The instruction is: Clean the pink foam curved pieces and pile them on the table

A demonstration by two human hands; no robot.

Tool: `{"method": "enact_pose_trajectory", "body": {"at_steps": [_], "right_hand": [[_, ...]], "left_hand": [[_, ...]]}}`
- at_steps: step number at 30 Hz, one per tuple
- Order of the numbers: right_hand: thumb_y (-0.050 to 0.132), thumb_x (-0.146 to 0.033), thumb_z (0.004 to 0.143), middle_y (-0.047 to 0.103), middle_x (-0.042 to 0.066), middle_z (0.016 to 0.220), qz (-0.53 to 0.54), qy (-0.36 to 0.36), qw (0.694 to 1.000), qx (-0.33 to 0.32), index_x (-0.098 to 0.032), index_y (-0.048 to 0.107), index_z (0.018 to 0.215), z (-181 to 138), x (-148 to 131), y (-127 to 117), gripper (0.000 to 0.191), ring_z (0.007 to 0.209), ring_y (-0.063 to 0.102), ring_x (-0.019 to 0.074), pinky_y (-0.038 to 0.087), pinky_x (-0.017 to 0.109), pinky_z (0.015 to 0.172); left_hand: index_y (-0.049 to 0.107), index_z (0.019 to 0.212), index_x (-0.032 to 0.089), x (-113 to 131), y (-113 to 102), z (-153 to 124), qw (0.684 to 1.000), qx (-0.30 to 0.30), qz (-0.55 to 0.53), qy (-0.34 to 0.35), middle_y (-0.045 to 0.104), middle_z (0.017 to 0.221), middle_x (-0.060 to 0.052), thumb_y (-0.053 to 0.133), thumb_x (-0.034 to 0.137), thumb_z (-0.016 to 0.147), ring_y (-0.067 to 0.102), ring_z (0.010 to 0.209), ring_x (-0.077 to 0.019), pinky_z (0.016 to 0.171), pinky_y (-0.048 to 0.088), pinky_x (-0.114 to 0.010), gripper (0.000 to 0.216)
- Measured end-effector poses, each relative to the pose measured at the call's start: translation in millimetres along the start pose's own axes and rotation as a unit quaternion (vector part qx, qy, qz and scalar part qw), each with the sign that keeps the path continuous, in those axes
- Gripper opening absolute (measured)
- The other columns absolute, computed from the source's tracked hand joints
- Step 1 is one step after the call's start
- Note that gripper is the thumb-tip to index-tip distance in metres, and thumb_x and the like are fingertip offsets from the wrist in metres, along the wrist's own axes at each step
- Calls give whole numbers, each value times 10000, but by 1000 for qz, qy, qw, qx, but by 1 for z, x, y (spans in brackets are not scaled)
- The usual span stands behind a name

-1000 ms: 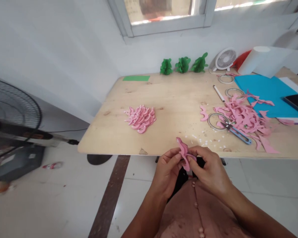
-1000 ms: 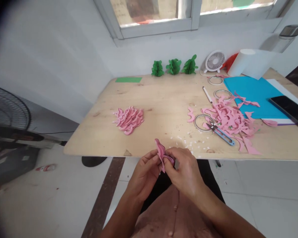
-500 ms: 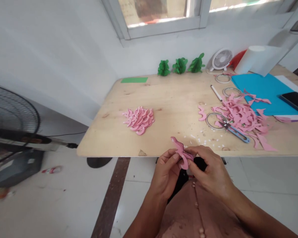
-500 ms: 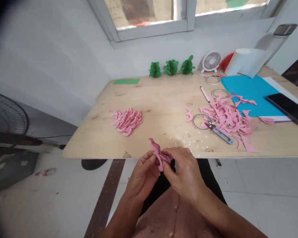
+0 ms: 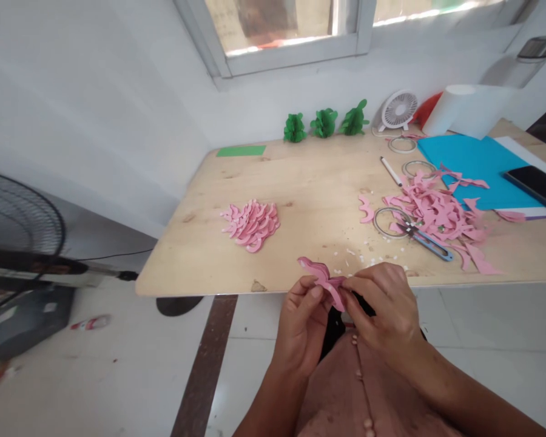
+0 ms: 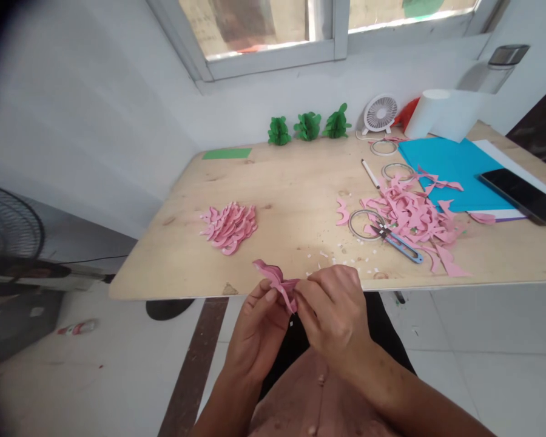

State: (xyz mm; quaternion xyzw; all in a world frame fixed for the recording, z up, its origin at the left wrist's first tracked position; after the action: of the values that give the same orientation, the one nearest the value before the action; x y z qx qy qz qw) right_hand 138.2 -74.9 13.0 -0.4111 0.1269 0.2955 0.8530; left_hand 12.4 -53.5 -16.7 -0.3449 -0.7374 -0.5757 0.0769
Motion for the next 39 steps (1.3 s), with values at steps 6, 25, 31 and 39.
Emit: {"method": "enact_pose_trajectory", "body": {"at_steps": [6, 25, 31, 39], "right_hand": [[588, -124, 815, 640, 52, 717, 30, 2, 999, 10, -165, 605, 815, 3, -4, -2, 44, 684, 576, 188, 400, 350, 662], [550, -75, 786, 643, 38, 687, 54, 15, 998, 19, -189, 565, 787, 7, -9, 0, 116, 644, 592, 180, 417, 348, 654], [522, -97, 809, 639, 36, 687, 51, 20, 998, 11, -189, 576, 783, 5, -8, 1, 110, 643, 584, 174, 409, 341, 650], [530, -100, 832, 649, 43, 727, 51, 12, 999, -4, -183, 606, 806, 4, -8, -2, 115, 675, 596, 181, 403, 343, 665]], "left_hand": [[649, 788, 181, 1, 2, -2, 999, -12, 26, 32, 669, 774, -16, 711, 118, 704, 629, 712, -128, 734, 502, -257, 122], [667, 750, 186, 2, 5, -4, 998, -10, 45, 33, 662, 777, 0, 722, 172, 711, 631, 792, -133, 822, 475, -262, 69], [644, 753, 200, 0, 4, -5, 999, 3, 37, 25, 677, 789, 1, 725, 159, 701, 641, 795, -139, 787, 485, -257, 104], [639, 780, 205, 0, 6, -6, 1000, 3, 21, 22, 702, 793, -6, 707, 127, 715, 663, 827, -155, 820, 490, -278, 122]]}}
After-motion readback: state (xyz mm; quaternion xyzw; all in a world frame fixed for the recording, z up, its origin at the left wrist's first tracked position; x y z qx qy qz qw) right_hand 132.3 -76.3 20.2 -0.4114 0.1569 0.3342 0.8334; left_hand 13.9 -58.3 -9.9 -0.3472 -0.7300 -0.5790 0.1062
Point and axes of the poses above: each hand's wrist, its own z-axis towards the middle knuckle, its own y-axis out of the palm, x = y × z, the point moved 1 cm from there along z, towards the middle knuckle
